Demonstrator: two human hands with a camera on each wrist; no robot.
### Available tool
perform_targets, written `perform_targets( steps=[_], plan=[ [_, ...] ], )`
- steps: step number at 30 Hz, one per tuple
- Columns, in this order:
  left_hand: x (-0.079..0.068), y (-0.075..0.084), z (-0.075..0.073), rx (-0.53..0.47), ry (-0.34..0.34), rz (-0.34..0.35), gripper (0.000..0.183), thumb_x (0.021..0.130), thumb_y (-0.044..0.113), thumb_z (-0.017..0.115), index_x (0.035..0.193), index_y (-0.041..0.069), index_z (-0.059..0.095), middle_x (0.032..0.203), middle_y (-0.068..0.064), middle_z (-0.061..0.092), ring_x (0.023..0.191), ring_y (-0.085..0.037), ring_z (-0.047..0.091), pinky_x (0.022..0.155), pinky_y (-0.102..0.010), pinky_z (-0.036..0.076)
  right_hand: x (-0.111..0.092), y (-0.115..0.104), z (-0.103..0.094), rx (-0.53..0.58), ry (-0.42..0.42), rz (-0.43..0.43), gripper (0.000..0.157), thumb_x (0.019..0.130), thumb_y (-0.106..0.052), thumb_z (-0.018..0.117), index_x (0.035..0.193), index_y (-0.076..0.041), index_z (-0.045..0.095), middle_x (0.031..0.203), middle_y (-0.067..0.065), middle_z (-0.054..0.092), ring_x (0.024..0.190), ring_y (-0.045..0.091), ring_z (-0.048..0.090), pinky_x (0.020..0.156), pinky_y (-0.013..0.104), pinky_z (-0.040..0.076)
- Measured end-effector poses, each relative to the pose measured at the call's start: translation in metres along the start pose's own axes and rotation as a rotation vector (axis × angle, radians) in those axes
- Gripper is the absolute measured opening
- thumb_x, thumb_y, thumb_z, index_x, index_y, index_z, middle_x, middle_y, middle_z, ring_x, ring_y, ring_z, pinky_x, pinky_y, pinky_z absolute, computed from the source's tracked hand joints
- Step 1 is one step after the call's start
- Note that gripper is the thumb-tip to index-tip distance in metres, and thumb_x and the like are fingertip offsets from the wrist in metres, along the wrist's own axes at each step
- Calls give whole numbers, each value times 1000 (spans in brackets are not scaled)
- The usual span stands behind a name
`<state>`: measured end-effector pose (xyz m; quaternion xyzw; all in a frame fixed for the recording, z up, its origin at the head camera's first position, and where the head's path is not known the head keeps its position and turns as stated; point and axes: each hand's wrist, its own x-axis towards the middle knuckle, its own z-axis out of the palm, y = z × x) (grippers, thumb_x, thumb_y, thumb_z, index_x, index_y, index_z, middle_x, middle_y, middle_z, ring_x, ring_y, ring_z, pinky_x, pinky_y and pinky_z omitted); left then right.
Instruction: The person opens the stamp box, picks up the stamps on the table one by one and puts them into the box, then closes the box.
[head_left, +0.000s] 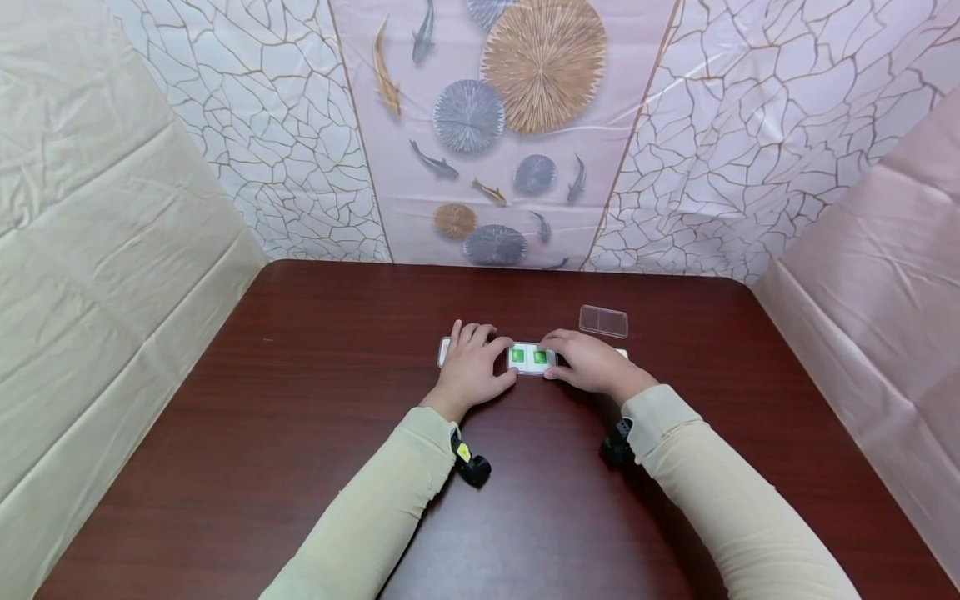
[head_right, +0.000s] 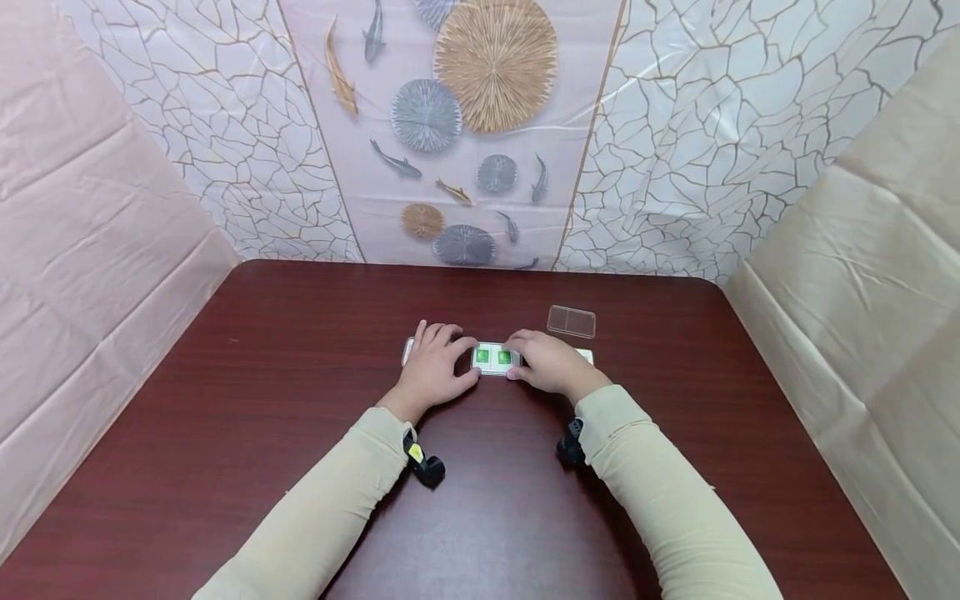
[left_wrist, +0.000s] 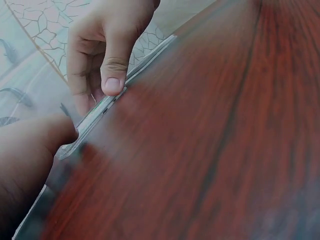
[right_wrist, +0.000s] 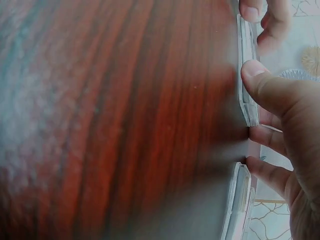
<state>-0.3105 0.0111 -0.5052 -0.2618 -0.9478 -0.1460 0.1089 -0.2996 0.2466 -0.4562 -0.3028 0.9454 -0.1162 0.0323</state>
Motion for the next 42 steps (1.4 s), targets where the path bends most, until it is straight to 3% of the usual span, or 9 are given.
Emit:
perform_targets(
  steps=[5, 11, 17, 22, 27, 32, 37, 42],
  plan=[
    [0, 3, -3, -12, -15, -51, 43, 91, 56, 63, 125, 30, 68, 146, -6, 48, 140, -33, 35, 121, -58, 8, 5, -3, -1, 13, 17, 65, 41, 89, -22, 79, 124, -5, 68, 125, 12, 64, 110, 27, 62, 96, 46, 49],
    [-1, 8, -15, 6, -82, -139, 44, 90, 60, 65, 127, 36, 67, 164, -12, 27, 152, -43, 12, 120, -63, 4, 17, -14, -10, -92, -26, 142, 40, 80, -25, 87, 114, -10, 73, 114, 7, 69, 102, 26, 64, 92, 47, 51],
    [-1, 11, -18, 18, -104, -158, 43, 93, 57, 60, 130, 35, 64, 168, -11, 19, 154, -40, 2, 120, -62, 1, 29, -30, -21, -295, -85, 126, 35, 75, -29, 90, 105, -15, 76, 101, 1, 74, 98, 27, 66, 95, 52, 47],
    [0, 10, -14, 17, -91, -147, 39, 93, 54, 59, 126, 33, 63, 168, -11, 17, 154, -40, 2, 120, -61, -1, 27, -30, -19, -288, -73, 115, 34, 77, -27, 89, 105, -13, 75, 100, 2, 73, 98, 27, 66, 94, 51, 48],
    [-2, 6, -3, 12, -47, -102, 41, 93, 53, 59, 127, 31, 62, 162, -11, 32, 151, -39, 19, 119, -62, -2, 16, -14, -10, -159, -38, 105, 51, 82, -31, 85, 126, -11, 69, 123, 8, 69, 118, 30, 60, 102, 51, 45],
    [-2, 5, 4, -22, 1, -53, 45, 92, 49, 59, 133, 31, 59, 144, -6, 49, 137, -30, 38, 121, -60, 1, 4, 13, -31, 45, 9, 160, 68, 88, -28, 80, 147, -10, 51, 145, 15, 55, 131, 36, 52, 109, 54, 40],
    [2, 9, 2, -18, 77, 5, 48, 92, 43, 59, 137, 28, 59, 144, -2, 51, 136, -26, 40, 122, -54, 3, -11, 61, -43, 77, 52, 312, 76, 92, -19, 75, 155, -6, 35, 150, 24, 44, 132, 42, 47, 109, 59, 37],
    [6, 23, 5, -9, 64, 39, 51, 94, 45, 56, 141, 26, 57, 148, -2, 49, 137, -25, 38, 123, -53, 5, -20, 92, -31, 100, -6, 377, 73, 95, -13, 71, 156, 0, 33, 152, 29, 39, 135, 46, 42, 108, 61, 37]
  ],
)
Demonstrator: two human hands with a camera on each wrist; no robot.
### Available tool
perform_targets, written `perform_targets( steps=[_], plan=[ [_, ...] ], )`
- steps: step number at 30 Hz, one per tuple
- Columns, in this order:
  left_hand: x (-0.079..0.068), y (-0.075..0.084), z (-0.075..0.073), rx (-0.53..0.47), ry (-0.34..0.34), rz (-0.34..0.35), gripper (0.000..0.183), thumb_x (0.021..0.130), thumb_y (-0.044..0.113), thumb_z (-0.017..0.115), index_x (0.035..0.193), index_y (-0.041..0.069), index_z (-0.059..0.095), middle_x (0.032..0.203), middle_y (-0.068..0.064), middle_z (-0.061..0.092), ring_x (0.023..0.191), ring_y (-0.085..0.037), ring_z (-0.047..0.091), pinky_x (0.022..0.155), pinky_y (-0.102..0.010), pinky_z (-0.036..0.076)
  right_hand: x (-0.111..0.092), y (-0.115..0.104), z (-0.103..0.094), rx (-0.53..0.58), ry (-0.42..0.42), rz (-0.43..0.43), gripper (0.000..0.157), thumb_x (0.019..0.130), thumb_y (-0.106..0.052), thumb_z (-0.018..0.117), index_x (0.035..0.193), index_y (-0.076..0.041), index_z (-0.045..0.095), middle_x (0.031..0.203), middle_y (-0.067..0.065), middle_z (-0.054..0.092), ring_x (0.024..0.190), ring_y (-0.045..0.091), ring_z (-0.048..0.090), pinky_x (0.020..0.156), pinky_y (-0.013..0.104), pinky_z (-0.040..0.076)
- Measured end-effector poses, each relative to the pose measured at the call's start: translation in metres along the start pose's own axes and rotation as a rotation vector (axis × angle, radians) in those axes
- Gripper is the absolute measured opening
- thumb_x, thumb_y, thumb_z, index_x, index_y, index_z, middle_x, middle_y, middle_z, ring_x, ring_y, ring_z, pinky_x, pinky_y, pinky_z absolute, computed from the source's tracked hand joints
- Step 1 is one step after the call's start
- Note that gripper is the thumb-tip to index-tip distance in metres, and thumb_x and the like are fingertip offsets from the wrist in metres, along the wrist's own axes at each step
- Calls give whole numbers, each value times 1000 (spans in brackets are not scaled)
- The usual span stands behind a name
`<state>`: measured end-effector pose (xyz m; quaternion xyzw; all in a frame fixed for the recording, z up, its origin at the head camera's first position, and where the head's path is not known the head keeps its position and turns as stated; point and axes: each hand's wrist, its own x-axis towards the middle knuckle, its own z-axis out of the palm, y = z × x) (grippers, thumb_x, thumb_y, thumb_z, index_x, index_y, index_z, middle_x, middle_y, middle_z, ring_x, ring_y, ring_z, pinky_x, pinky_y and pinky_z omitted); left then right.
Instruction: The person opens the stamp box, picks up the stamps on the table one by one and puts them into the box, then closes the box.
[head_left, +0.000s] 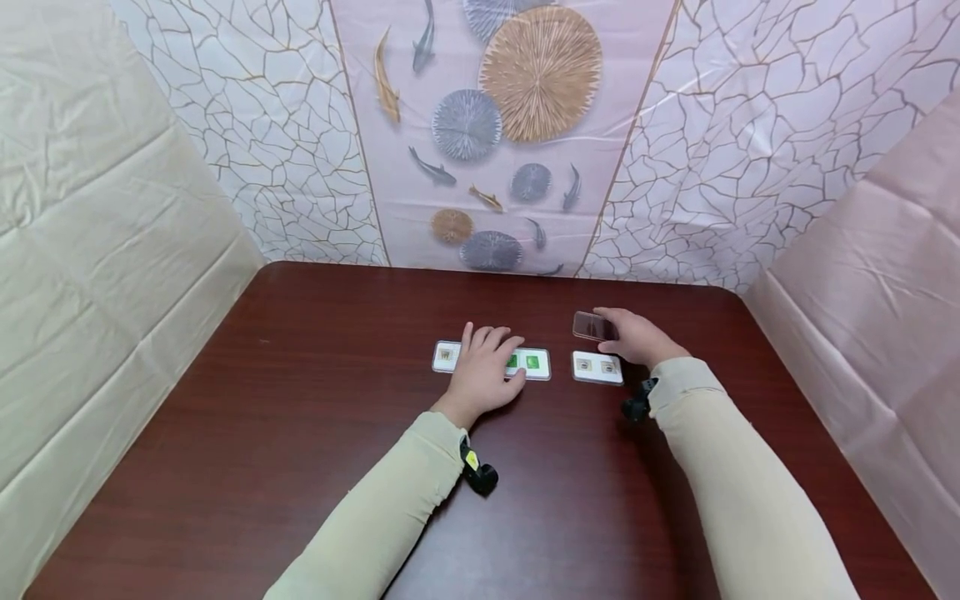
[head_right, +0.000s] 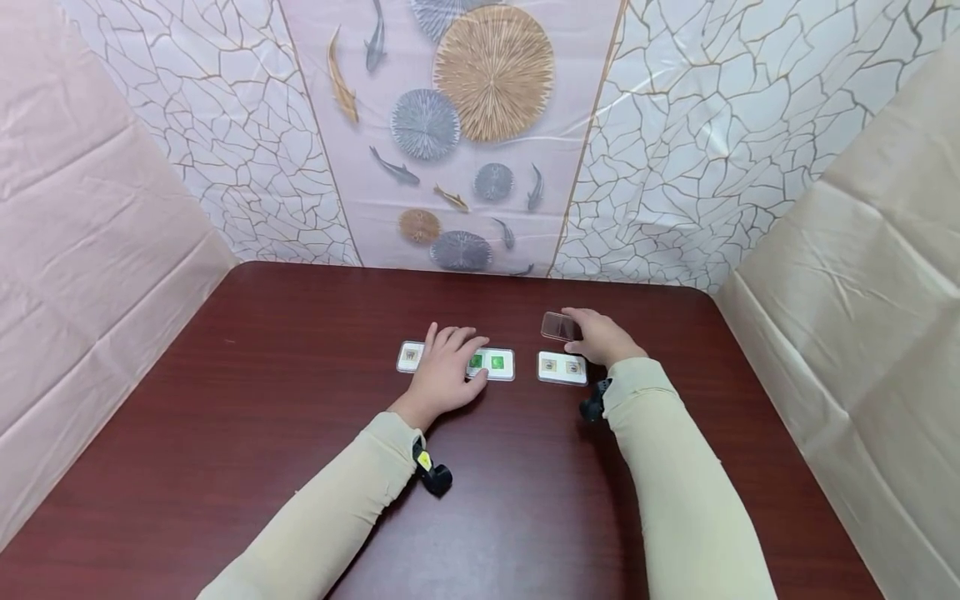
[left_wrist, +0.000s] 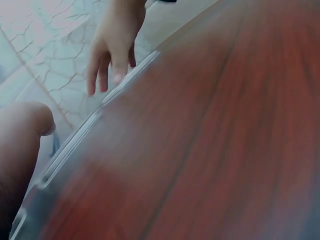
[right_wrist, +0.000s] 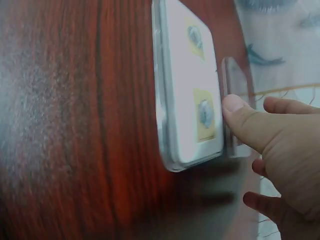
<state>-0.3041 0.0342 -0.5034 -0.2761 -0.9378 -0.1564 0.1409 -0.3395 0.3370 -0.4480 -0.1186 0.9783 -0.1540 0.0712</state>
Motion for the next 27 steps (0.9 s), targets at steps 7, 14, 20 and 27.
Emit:
perform_targets(
  steps=[7, 14, 20, 27],
  plan=[
    [5, 30, 9, -45, -41, 28, 56, 92, 46, 57, 145, 27, 55, 149, 1, 48, 138, -24, 38, 123, -54, 8, -5, 11, 11, -44, 48, -59, 51, 97, -8, 67, 145, 1, 51, 140, 28, 52, 127, 44, 51, 104, 60, 42],
    [12, 51, 15, -56, -64, 41, 59, 92, 50, 58, 146, 28, 53, 149, 3, 47, 137, -22, 38, 123, -52, 8, -17, 9, 5, -124, 13, -124, 45, 99, -9, 62, 143, -2, 54, 142, 27, 52, 132, 44, 48, 107, 59, 40],
    [16, 58, 16, -8, -92, 60, 62, 92, 51, 57, 149, 27, 50, 153, 2, 44, 140, -24, 36, 123, -51, 8, -29, 2, 3, -109, -31, -175, 46, 100, -12, 63, 144, -5, 54, 142, 23, 54, 131, 41, 50, 106, 59, 40],
    [17, 61, 21, 0, -125, 128, 65, 93, 51, 54, 152, 26, 47, 158, 1, 39, 144, -27, 33, 123, -51, 9, -49, 3, 8, -104, -7, -266, 47, 98, -11, 66, 143, -4, 54, 138, 21, 57, 128, 38, 53, 105, 56, 42]
  ],
)
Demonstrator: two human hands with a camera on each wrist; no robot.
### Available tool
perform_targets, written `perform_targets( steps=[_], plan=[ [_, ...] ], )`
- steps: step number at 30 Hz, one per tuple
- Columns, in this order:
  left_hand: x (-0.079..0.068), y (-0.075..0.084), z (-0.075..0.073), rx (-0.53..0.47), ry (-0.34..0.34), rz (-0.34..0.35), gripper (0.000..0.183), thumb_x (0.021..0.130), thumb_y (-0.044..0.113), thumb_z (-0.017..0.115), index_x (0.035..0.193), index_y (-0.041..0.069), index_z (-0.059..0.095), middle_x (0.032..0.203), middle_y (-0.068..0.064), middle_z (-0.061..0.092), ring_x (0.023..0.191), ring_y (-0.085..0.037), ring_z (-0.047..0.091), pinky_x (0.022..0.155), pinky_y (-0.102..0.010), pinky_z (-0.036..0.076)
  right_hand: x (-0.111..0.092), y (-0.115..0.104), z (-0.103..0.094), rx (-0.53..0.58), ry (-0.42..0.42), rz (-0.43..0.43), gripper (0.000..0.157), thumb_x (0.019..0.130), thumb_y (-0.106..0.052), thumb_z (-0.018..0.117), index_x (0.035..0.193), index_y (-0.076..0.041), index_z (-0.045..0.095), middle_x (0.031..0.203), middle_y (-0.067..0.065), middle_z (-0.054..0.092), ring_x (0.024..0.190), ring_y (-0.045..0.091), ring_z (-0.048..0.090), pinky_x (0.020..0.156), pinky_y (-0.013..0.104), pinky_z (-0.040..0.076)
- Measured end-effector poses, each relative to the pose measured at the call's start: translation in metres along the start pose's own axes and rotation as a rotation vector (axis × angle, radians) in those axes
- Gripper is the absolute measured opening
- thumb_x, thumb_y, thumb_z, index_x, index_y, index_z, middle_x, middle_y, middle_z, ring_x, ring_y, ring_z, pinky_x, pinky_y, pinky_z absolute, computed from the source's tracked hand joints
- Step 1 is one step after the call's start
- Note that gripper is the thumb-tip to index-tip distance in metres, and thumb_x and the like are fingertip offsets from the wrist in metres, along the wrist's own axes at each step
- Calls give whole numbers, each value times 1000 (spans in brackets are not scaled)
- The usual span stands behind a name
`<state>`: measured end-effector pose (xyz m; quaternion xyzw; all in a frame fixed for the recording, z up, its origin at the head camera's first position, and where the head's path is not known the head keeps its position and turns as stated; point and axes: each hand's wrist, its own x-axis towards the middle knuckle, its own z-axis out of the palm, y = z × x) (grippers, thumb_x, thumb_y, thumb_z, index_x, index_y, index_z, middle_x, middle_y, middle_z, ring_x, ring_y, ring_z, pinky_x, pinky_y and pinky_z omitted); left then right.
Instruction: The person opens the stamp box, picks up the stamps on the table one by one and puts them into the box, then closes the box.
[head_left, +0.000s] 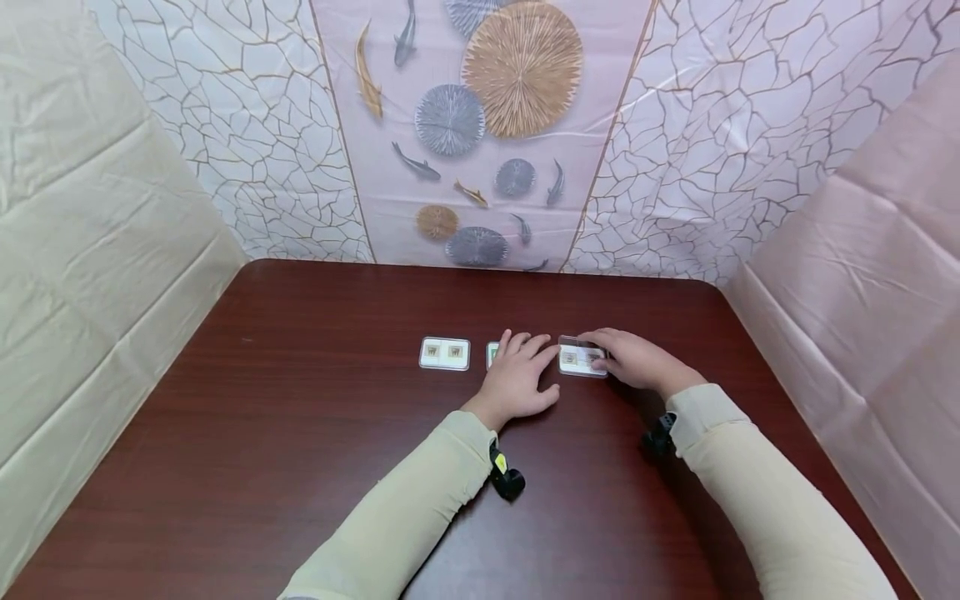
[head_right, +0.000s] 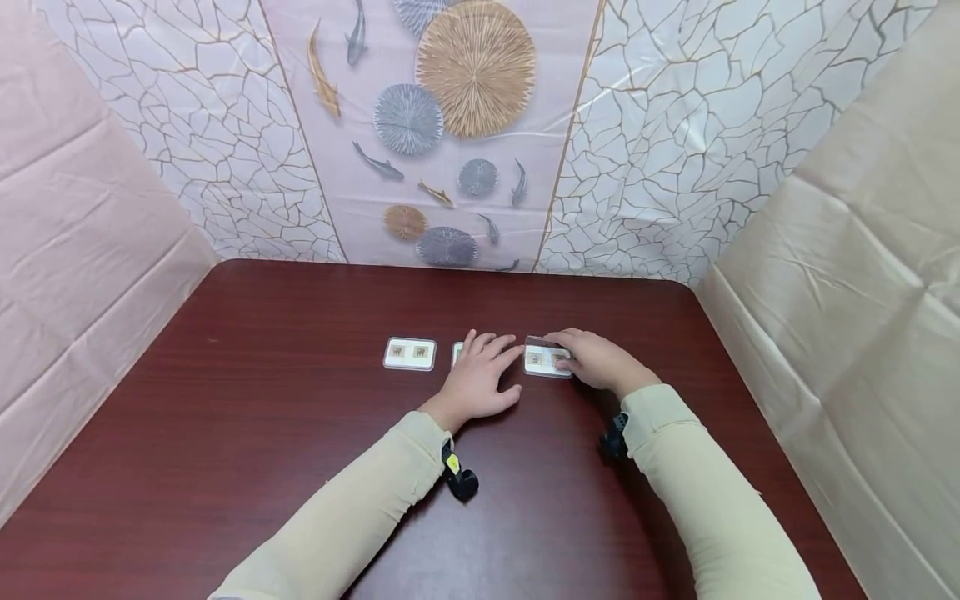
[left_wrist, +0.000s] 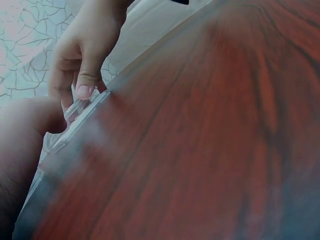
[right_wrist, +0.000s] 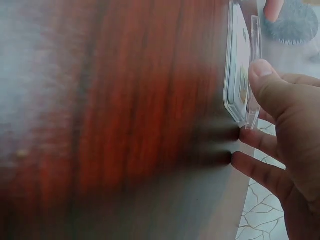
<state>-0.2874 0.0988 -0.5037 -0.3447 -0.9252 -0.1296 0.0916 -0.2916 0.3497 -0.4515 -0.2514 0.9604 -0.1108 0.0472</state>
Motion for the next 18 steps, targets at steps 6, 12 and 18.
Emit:
perform_targets(
  steps=[6, 12, 18],
  plan=[
    [0, 0, 4, -30, -40, 78, 63, 94, 49, 53, 154, 29, 45, 162, 4, 34, 147, -28, 29, 123, -51, 5, -9, -2, 5, 13, 37, -28, 48, 95, -14, 70, 139, 0, 57, 136, 22, 58, 126, 37, 55, 103, 55, 44],
    [-1, 0, 6, -28, -82, 101, 64, 96, 50, 51, 155, 29, 42, 162, 8, 33, 149, -28, 26, 123, -52, 3, -12, -4, 10, -8, 58, -40, 48, 94, -18, 73, 135, 2, 59, 133, 22, 57, 122, 37, 57, 101, 54, 46],
    [0, 2, 3, -18, -87, 117, 65, 96, 51, 51, 156, 27, 42, 163, 7, 33, 149, -30, 27, 123, -54, 4, -14, -5, 9, -30, 51, -18, 48, 95, -19, 71, 136, 3, 59, 135, 22, 56, 123, 37, 56, 102, 54, 46]
  ],
)
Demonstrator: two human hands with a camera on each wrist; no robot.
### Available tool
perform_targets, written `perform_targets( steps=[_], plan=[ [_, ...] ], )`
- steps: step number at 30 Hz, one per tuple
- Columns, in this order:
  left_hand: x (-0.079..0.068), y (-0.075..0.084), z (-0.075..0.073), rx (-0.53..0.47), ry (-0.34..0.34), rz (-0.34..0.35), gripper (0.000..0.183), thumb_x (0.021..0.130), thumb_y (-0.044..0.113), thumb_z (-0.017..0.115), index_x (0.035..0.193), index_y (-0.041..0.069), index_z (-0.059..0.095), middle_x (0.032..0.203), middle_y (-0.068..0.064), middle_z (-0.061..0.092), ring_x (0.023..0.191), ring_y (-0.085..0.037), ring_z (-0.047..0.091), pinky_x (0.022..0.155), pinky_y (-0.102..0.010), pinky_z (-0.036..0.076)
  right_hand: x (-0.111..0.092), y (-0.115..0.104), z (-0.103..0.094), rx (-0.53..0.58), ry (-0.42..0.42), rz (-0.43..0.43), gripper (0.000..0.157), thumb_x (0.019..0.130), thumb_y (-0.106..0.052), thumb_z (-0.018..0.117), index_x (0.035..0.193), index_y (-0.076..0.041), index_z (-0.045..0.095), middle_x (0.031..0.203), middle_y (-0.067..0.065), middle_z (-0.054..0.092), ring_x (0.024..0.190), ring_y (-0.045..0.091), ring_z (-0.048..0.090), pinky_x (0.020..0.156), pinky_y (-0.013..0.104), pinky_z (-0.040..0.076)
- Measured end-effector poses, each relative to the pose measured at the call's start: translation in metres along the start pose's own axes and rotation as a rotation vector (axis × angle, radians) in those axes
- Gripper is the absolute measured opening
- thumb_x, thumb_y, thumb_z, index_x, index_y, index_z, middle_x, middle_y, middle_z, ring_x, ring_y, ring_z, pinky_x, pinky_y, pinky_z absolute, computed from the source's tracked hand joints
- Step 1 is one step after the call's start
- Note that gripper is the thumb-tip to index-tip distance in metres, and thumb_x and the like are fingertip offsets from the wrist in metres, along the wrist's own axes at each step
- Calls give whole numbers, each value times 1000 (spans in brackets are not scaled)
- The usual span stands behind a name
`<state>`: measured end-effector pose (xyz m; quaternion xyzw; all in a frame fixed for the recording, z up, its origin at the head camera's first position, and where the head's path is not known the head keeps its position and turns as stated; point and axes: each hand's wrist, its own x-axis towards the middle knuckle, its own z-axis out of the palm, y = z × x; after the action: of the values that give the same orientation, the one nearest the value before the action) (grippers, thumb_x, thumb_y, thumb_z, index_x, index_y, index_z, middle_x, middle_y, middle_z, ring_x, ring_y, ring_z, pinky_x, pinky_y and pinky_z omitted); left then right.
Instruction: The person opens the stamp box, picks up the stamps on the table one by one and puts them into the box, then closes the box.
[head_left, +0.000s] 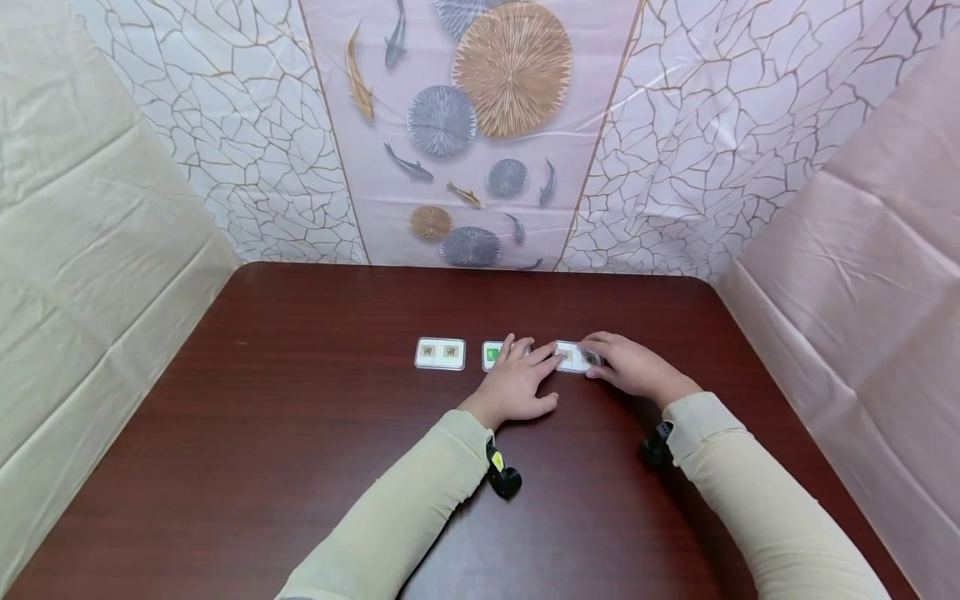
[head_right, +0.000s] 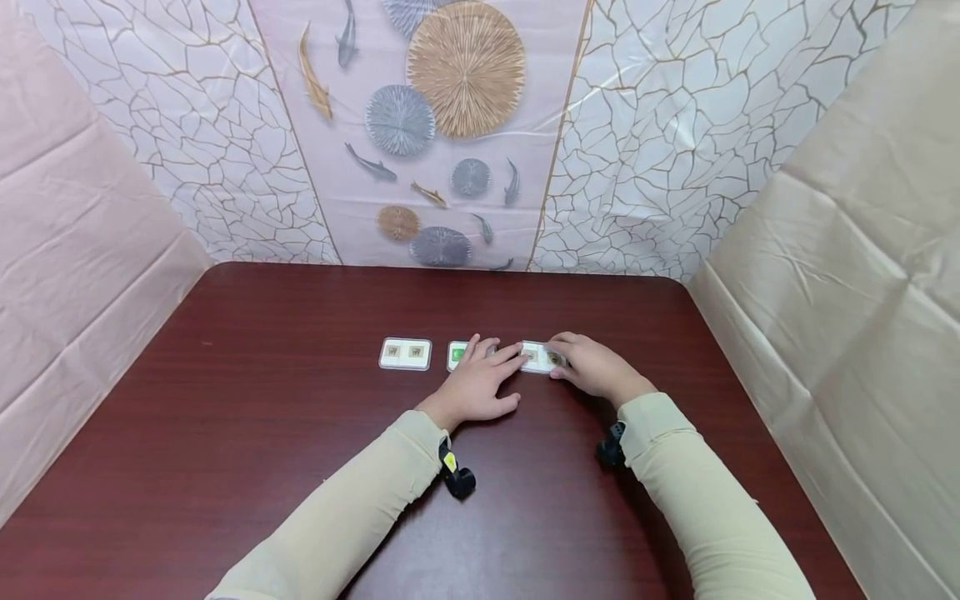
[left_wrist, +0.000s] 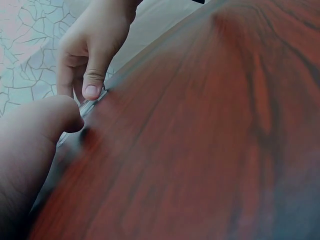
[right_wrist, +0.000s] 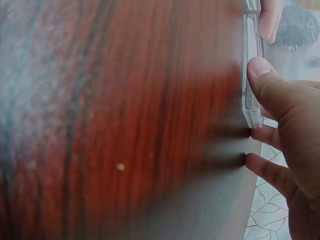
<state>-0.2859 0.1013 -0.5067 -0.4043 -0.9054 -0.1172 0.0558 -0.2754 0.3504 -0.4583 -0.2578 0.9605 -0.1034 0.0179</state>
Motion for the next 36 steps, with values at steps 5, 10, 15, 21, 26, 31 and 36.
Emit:
perform_targets(
  steps=[5, 10, 15, 21, 26, 31, 36],
  plan=[
    [1, 2, 3, 43, -17, -5, 66, 97, 54, 46, 157, 28, 39, 163, 8, 32, 150, -28, 24, 122, -55, -2, 0, -1, 0, -5, -13, 31, 50, 95, -21, 71, 137, 3, 59, 136, 22, 56, 123, 37, 57, 101, 54, 46],
    [2, 3, 3, 64, -23, -19, 66, 98, 56, 44, 158, 30, 36, 163, 9, 31, 151, -28, 23, 121, -56, -6, 1, 1, 0, -6, 22, 29, 50, 92, -20, 75, 135, 2, 61, 133, 20, 59, 121, 36, 58, 101, 53, 46],
    [2, 3, 5, 76, -48, -28, 68, 98, 57, 44, 159, 30, 33, 164, 11, 28, 151, -28, 21, 121, -57, -6, 1, 2, 9, 6, 19, 59, 51, 95, -21, 71, 139, -1, 57, 138, 21, 55, 126, 39, 54, 102, 57, 44],
    [0, 3, 5, 79, -54, -33, 69, 97, 57, 44, 159, 30, 33, 164, 11, 28, 152, -30, 20, 121, -57, -6, 2, 9, 22, 175, 65, 160, 51, 94, -20, 72, 140, -9, 54, 141, 18, 51, 130, 41, 44, 103, 69, 32],
    [-3, 1, 7, 77, -58, -44, 69, 97, 57, 43, 160, 30, 31, 164, 12, 28, 152, -30, 18, 121, -56, -7, 2, 12, 27, 236, 89, 163, 59, 92, -21, 74, 144, -10, 50, 144, 20, 49, 130, 42, 43, 103, 70, 29],
    [-6, 2, 10, 86, -35, -45, 72, 96, 58, 44, 160, 28, 32, 165, 10, 28, 152, -31, 18, 121, -57, -6, 0, 13, 30, 225, 72, 169, 68, 91, -26, 75, 150, -12, 44, 148, 19, 46, 134, 42, 39, 105, 70, 27],
    [-8, 3, 8, 25, 10, -107, 76, 95, 58, 47, 161, 24, 30, 166, 5, 26, 152, -32, 17, 121, -56, -5, -2, 12, 28, 232, 81, 168, 75, 88, -28, 77, 152, -12, 42, 150, 20, 44, 137, 42, 38, 107, 68, 27]
  ],
)
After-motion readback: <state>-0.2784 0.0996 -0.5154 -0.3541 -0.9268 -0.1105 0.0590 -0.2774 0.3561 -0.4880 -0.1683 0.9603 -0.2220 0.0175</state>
